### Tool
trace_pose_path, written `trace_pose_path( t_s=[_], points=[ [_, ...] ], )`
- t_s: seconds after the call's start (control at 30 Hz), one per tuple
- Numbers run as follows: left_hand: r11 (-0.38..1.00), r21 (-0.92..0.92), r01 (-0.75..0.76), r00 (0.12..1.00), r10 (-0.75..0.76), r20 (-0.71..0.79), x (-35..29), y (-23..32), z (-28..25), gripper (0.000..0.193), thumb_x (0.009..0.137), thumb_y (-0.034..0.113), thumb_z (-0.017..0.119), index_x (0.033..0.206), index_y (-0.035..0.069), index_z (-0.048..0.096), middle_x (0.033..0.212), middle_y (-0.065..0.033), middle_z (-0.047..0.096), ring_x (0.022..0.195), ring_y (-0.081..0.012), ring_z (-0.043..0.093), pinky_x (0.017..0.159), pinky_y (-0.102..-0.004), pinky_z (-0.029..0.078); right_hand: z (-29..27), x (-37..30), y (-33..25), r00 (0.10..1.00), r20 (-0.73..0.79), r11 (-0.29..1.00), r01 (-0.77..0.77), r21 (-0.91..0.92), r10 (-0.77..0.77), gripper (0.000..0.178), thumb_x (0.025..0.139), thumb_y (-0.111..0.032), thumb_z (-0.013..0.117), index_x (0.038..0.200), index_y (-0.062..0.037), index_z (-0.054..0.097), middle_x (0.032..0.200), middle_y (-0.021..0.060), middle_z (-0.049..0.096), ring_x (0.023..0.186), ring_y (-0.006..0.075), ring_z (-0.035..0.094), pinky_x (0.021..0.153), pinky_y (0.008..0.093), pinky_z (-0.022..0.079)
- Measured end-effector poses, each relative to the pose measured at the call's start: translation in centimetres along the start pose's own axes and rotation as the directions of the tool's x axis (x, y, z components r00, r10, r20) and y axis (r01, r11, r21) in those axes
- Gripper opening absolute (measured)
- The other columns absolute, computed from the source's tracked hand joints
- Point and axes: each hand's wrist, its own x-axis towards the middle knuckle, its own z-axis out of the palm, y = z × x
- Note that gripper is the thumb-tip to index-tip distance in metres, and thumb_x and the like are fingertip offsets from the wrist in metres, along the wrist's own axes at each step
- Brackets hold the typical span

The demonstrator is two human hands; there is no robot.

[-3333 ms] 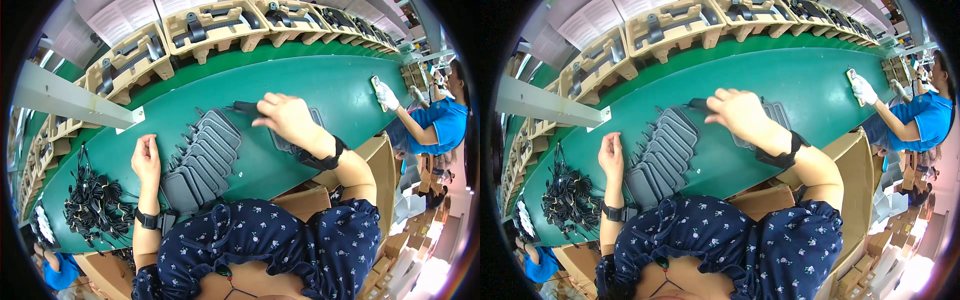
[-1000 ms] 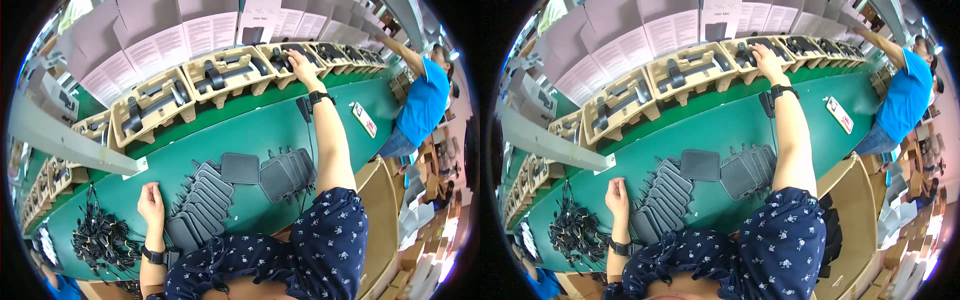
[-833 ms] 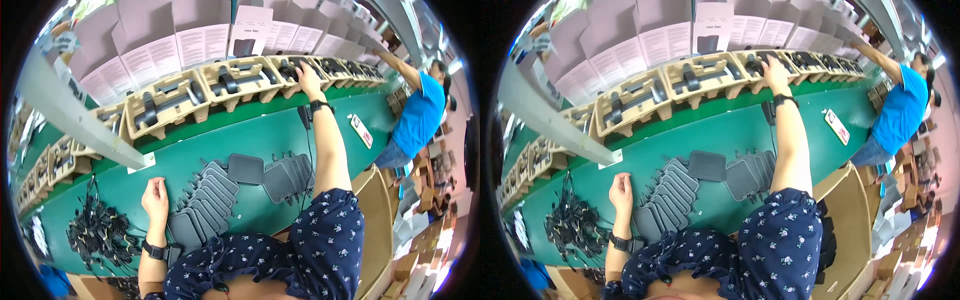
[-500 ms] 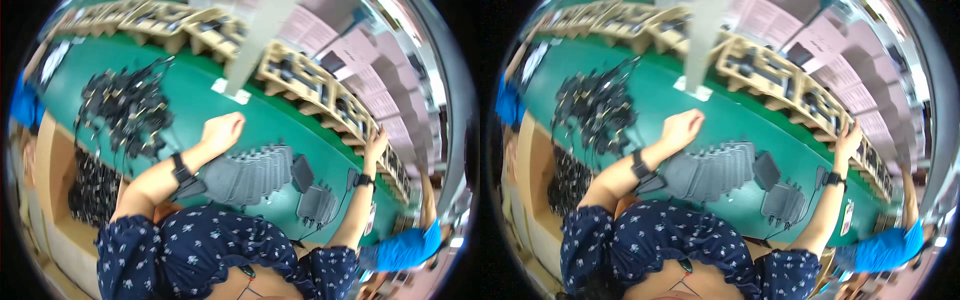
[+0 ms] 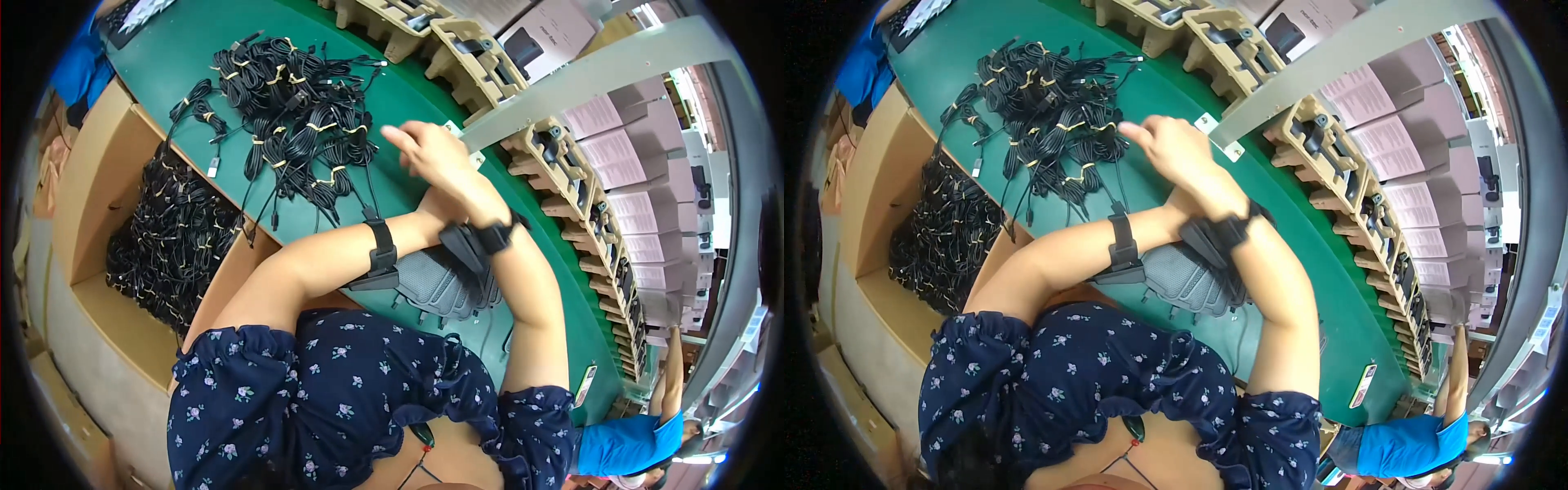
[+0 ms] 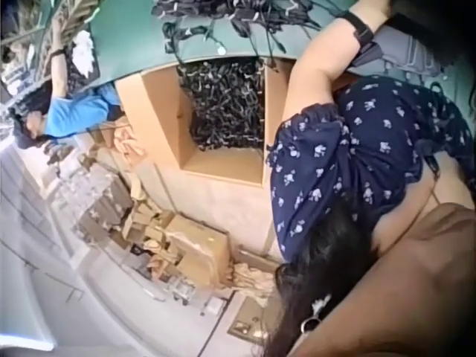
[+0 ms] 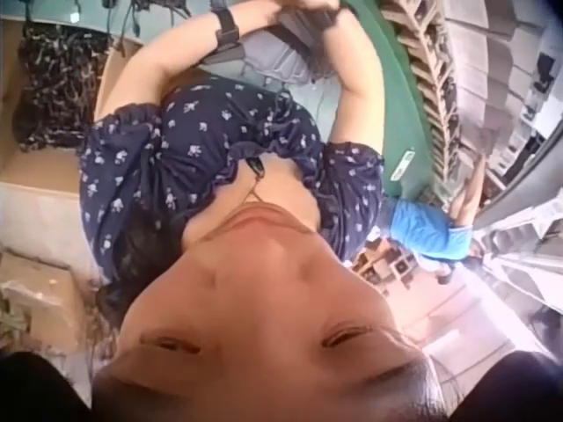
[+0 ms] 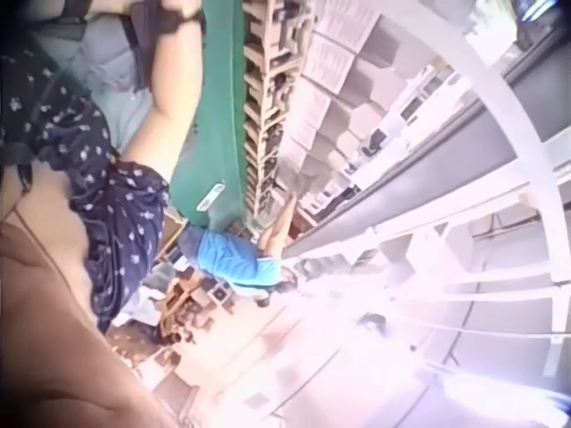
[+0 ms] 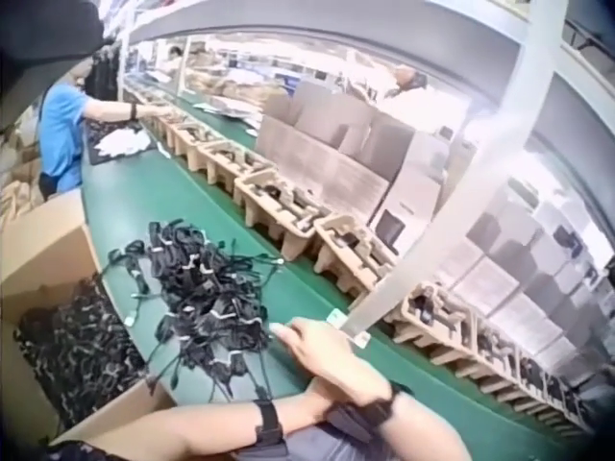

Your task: The person picks up a cable and a pop filter, then presses the cable into the filter by hand. They place the assembled unit into a cardboard tray and repeat the process several times.

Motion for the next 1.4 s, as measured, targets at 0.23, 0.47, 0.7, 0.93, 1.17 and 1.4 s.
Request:
trace_pose_path(
  t_s=[0.23, 0.47, 0.7, 0.93, 1.17, 1.4],
  points=[
    [-0.089, -0.984, 0.157, 0.963, 0.237, 0.132, -0.3, 0.6, -1.7, 0.016, 0.088, 0.02, 0.043, 0.095, 0.009, 0.054, 0.088, -0.0056, 0.06, 0.08, -0.0183, 0.059, 0.063, -0.0316, 0.049, 4.6, 5.8, -1.1, 0.999, 0.017, 0.983, -0.039, -0.179, 0.042, 0.061, 0.074, -0.055, 0.061, 0.095, 0.0017, 0.054, 0.089, 0.0144, 0.061, 0.078, 0.0191, 0.061, 0.066, 0.0279, 0.047],
    [0.997, 0.075, 0.027, 0.999, -0.024, -0.036, -2.1, 3.1, -4.9, 0.033, 0.077, 0.027, 0.06, 0.1, 0.003, 0.055, 0.081, -0.0161, 0.059, 0.079, -0.0278, 0.058, 0.074, -0.039, 0.046, 1.8, 2.7, 0.7, 0.999, -0.05, 0.703, 0.037, 0.71, -0.002, 0.036, 0.079, -0.014, 0.064, 0.106, 0.0018, 0.048, 0.086, 0.0058, 0.058, 0.077, 0.0139, 0.059, 0.073, 0.0241, 0.046],
    [0.637, -0.697, 0.33, 0.943, -0.259, 0.211, -1.0, 6.8, -6.0, 0.046, 0.081, 0.024, 0.064, 0.116, 0.001, 0.043, 0.073, -0.0022, 0.053, 0.053, -0.0089, 0.048, 0.048, -0.0229, 0.039, -4.2, -3.8, 4.7, 0.958, -0.259, 0.368, 0.2, 0.908, 0.119, 0.022, 0.092, -0.023, 0.048, 0.106, -0.0061, 0.047, 0.083, 0.0065, 0.058, 0.061, 0.0099, 0.049, 0.057, 0.0237, 0.044],
    [0.307, -0.914, 0.264, 0.938, -0.304, 0.169, -0.7, 6.8, -7.6, 0.021, 0.091, 0.025, 0.049, 0.1, 0.005, 0.049, 0.07, -0.0001, 0.049, 0.052, -0.0055, 0.041, 0.044, -0.0166, 0.03, -5.4, -9.6, 6.7, 0.897, -0.4, 0.596, 0.221, 0.772, 0.185, 0.03, 0.094, -0.024, 0.043, 0.117, -0.0054, 0.048, 0.082, 0.0019, 0.054, 0.062, 0.0071, 0.043, 0.057, 0.0193, 0.036],
    [0.445, -0.844, 0.3, 0.941, -0.283, 0.185, -1.6, 6.8, -5.4, 0.011, 0.084, 0.004, 0.052, 0.095, 0.0, 0.05, 0.08, -0.0093, 0.058, 0.068, -0.0151, 0.059, 0.061, -0.0255, 0.049, -1.9, -12.4, 5.8, 0.945, -0.261, 0.968, 0.232, 0.099, -0.2, 0.04, 0.086, -0.01, 0.053, 0.126, -0.0106, 0.048, 0.118, 0.013, 0.048, 0.104, 0.022, 0.05, 0.088, 0.0288, 0.041],
    [0.676, -0.702, 0.224, 0.961, -0.274, 0.043, -1.2, 6.0, -6.2, 0.026, 0.086, 0.005, 0.052, 0.111, 0.001, 0.046, 0.093, -0.0084, 0.057, 0.077, -0.0135, 0.058, 0.067, -0.0229, 0.048, -3.1, -15.4, 9.4, 0.873, -0.487, 0.995, -0.03, -0.092, -0.019, 0.055, 0.083, -0.011, 0.057, 0.133, -0.0141, 0.035, 0.11, 0.0156, 0.057, 0.088, 0.0279, 0.061, 0.075, 0.0356, 0.048]
  ],
)
